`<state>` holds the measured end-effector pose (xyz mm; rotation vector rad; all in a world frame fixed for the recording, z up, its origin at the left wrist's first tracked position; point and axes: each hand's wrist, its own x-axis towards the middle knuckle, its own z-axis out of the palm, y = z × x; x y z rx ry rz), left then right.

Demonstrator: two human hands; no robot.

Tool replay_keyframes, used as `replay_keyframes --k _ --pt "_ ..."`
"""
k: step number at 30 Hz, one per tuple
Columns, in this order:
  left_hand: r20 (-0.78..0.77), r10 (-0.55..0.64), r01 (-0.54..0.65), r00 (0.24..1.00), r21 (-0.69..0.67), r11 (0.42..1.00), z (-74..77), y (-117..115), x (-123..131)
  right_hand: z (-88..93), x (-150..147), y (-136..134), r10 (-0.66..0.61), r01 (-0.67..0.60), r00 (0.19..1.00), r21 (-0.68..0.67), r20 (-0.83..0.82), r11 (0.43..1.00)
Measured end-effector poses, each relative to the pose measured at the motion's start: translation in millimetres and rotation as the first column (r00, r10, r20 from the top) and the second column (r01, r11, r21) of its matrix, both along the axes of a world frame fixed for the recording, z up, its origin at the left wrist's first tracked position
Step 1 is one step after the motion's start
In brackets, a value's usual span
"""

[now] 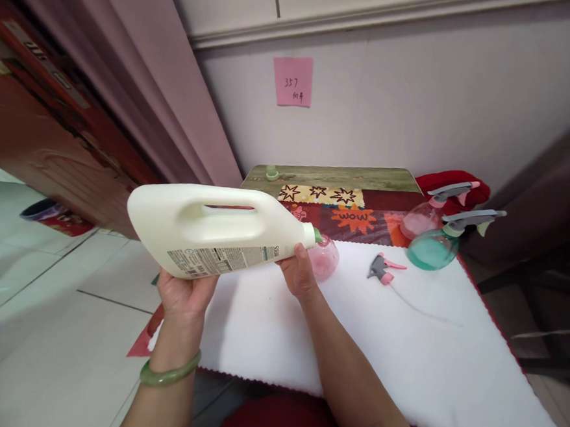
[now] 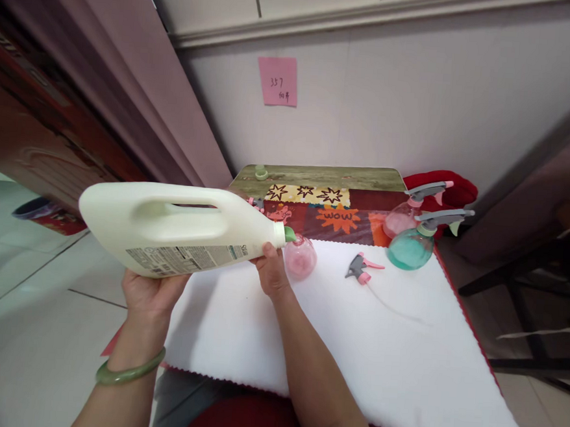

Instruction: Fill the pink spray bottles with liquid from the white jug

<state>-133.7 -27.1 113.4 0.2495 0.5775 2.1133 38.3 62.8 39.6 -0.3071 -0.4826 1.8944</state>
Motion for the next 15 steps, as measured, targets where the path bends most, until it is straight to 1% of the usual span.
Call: replay_keyframes --k 6,15 --pt "0.009 0.019 -0.019 1.000 -0.012 1.000 -1.1 0.0 -1.1 0.8 -0.1 0.0 0.002 -0.002 1.000 -0.011 0.007 1.000" --pt "0.002 0.001 -0.001 1.000 0.006 1.000 -1.9 -0.5 -1.9 2.9 1.5 -0.9 0.008 -0.008 1.000 0.009 0.009 1.000"
